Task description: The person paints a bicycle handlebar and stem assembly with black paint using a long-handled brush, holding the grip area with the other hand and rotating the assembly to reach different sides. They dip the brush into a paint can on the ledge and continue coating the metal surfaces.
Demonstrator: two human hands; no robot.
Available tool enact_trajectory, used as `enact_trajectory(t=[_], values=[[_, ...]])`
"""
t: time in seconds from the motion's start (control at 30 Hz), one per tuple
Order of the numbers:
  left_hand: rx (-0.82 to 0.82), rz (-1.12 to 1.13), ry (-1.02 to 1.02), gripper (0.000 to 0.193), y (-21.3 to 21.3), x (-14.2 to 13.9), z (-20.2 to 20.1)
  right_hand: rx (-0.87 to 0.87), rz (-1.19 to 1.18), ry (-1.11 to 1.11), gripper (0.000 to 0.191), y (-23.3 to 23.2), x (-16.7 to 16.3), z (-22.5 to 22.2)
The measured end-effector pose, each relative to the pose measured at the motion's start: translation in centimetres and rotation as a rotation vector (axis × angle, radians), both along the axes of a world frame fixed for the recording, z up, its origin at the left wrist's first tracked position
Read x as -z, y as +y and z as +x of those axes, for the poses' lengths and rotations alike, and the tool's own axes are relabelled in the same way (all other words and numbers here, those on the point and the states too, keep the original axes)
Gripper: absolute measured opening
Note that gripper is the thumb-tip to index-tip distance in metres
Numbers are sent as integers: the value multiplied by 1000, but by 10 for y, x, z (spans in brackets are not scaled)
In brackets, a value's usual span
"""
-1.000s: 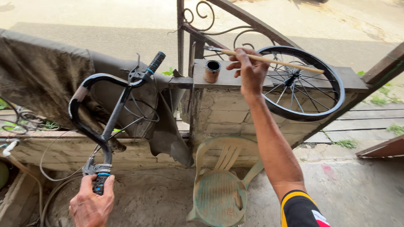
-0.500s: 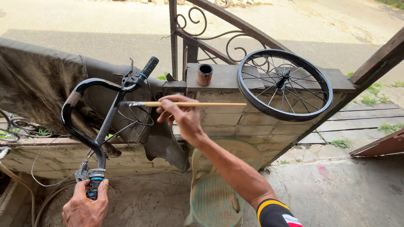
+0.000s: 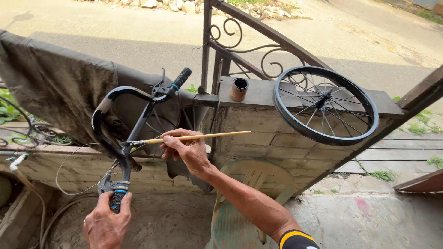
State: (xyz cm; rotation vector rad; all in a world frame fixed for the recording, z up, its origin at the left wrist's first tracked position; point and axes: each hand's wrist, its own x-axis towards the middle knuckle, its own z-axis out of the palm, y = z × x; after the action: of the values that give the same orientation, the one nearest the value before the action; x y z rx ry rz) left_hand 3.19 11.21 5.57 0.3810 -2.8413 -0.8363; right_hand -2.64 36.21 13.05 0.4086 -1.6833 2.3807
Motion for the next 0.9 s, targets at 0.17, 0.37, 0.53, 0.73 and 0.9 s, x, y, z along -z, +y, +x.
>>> enact_trajectory(t=[0.17,0.37,0.53,0.73,0.9], values=[[39,56,133,41,-20,-22,14,121,60,9,18,-17,8,-2],[69,130,180,34,-39,-36,20,148,148,30,16,-28,12,-11],[87,141,196,33,-45,-35,24,104,225,34,18,-44,21,-12],[92,155,221,31,-46,-36,24,47,259,30,17,-58,18,-20],[101,146,188,31,-46,-38,25,77,322,61,17,-57,10,-26]])
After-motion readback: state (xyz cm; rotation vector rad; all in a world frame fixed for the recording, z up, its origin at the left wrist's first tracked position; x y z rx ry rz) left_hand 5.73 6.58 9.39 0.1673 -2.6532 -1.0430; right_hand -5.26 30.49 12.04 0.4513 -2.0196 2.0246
